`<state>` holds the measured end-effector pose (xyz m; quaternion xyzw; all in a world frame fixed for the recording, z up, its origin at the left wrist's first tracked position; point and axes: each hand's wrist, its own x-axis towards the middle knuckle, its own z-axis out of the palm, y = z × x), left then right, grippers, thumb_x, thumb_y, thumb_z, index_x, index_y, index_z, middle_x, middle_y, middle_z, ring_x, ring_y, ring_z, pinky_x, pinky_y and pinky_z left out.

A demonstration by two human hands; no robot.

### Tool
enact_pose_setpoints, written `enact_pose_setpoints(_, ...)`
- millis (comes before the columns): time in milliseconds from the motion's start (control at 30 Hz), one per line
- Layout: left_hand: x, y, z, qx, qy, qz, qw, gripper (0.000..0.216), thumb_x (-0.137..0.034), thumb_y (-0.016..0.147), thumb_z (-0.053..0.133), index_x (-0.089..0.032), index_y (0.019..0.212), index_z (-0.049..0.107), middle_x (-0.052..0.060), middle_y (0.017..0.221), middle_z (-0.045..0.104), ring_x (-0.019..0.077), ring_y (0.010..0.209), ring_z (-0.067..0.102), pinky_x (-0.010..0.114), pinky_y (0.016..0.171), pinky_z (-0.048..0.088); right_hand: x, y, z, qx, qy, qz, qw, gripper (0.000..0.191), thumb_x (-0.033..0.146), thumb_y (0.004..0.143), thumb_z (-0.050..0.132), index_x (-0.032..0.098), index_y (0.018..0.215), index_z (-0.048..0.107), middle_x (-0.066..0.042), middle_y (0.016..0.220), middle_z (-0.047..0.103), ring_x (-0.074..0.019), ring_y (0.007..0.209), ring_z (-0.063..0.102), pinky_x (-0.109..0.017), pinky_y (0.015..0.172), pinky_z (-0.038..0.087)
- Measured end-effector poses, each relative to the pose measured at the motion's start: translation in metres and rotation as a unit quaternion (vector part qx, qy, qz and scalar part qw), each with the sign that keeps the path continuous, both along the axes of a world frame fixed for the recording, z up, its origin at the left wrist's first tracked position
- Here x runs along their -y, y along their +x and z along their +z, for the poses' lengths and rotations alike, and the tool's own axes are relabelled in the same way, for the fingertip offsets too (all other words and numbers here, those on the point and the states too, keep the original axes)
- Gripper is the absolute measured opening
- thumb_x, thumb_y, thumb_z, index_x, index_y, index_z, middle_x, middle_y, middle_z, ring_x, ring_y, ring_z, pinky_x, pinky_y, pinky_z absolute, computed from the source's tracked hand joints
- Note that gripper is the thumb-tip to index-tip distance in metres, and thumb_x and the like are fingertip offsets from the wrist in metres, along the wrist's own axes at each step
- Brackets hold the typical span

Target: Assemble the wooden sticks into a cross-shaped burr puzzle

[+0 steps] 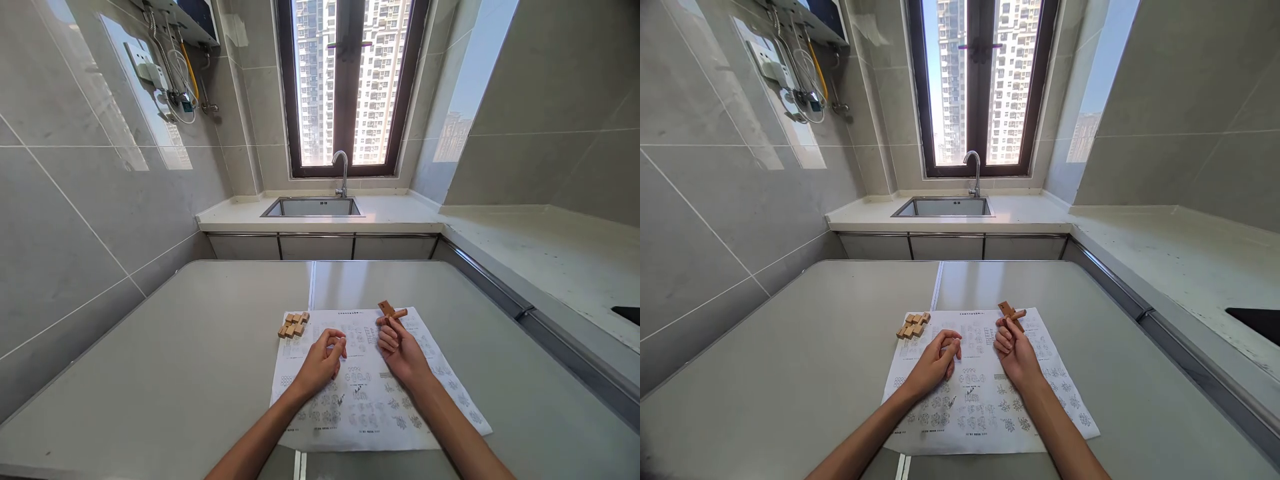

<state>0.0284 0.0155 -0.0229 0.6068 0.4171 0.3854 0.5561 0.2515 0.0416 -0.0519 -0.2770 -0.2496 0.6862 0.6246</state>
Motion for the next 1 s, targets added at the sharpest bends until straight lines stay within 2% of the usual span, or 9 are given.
enact_pose_setpoints(167,0.001,-0.002,0.001,-0.009,-0.004,-0.008,1.000,0.045,-0.061,0.097,0.056,-0.018,0.110,0.055,-0.002,0.084,0.061,0.0055,0.045,0.044,0.020,0.045,0.034,-0.005,0.012,-0.007,0.005,0.027,-0.057,0.998,0.030,0.045,0.090,0.075,0.024,0.087,0.054,0.011,0.058,0.029,-0.0079,0.040,0.025,-0.022,0.037,0.032)
enact_pose_setpoints(400,0.001,-0.002,0.004,-0.018,-0.001,-0.012,1.000,0.043,-0.060,0.096,0.056,-0.018,0.103,0.058,-0.002,0.081,0.061,0.0061,0.044,0.044,0.021,0.046,0.033,-0.007,0.021,-0.009,0.003,0.016,-0.116,0.993,0.033,0.053,0.089,0.072,0.025,0.090,0.055,0.011,0.057,0.033,-0.0075,0.040,0.026,-0.023,0.037,0.029)
enact_pose_setpoints(500,0.002,-0.001,0.006,-0.024,0.004,-0.014,1.000,0.042,-0.059,0.097,0.057,-0.017,0.101,0.059,-0.001,0.080,0.062,0.0064,0.044,0.044,0.021,0.046,0.033,-0.003,0.010,-0.005,0.069,0.000,-0.129,0.989,0.033,0.052,0.087,0.074,0.025,0.090,0.057,0.011,0.058,0.035,-0.0073,0.042,0.028,-0.021,0.038,0.027)
enact_pose_setpoints(667,0.003,0.000,0.008,-0.042,0.006,-0.008,0.999,0.038,-0.055,0.096,0.058,-0.017,0.097,0.061,-0.001,0.076,0.061,0.0085,0.046,0.045,0.021,0.046,0.031,0.012,-0.025,0.000,0.172,0.014,-0.087,0.981,0.026,0.043,0.086,0.080,0.021,0.086,0.064,0.005,0.060,0.051,-0.0095,0.047,0.038,-0.023,0.043,0.026)
enact_pose_setpoints(733,0.004,0.000,0.010,-0.052,0.011,-0.005,0.999,0.036,-0.053,0.095,0.060,-0.017,0.094,0.063,-0.001,0.074,0.062,0.0096,0.048,0.045,0.022,0.047,0.032,0.019,-0.036,0.001,0.310,0.070,-0.069,0.946,0.029,0.047,0.091,0.074,0.021,0.082,0.066,0.005,0.057,0.050,-0.0119,0.050,0.039,-0.024,0.048,0.029)
enact_pose_setpoints(800,0.004,0.000,0.012,-0.061,0.018,-0.005,0.998,0.035,-0.052,0.095,0.060,-0.017,0.092,0.064,-0.001,0.072,0.062,0.0105,0.050,0.046,0.022,0.050,0.034,0.025,-0.044,0.001,0.400,0.133,-0.061,0.905,0.030,0.048,0.093,0.071,0.022,0.078,0.066,0.002,0.059,0.056,-0.0141,0.052,0.042,-0.027,0.051,0.030)
enact_pose_setpoints(900,0.005,-0.001,0.014,-0.064,0.030,-0.004,0.997,0.034,-0.051,0.096,0.060,-0.018,0.086,0.064,-0.002,0.068,0.061,0.0118,0.054,0.048,0.023,0.054,0.036,0.032,-0.050,0.002,0.457,0.216,-0.030,0.862,0.028,0.045,0.097,0.066,0.024,0.080,0.067,0.000,0.061,0.061,-0.0172,0.054,0.047,-0.029,0.056,0.033)
enact_pose_setpoints(1000,0.006,-0.002,0.015,-0.068,0.034,-0.003,0.997,0.034,-0.049,0.096,0.059,-0.018,0.084,0.062,-0.002,0.067,0.060,0.0125,0.056,0.049,0.023,0.057,0.037,0.037,-0.051,0.006,0.525,0.238,-0.014,0.817,0.030,0.044,0.102,0.057,0.024,0.080,0.063,0.001,0.064,0.061,-0.0178,0.056,0.049,-0.029,0.059,0.034)
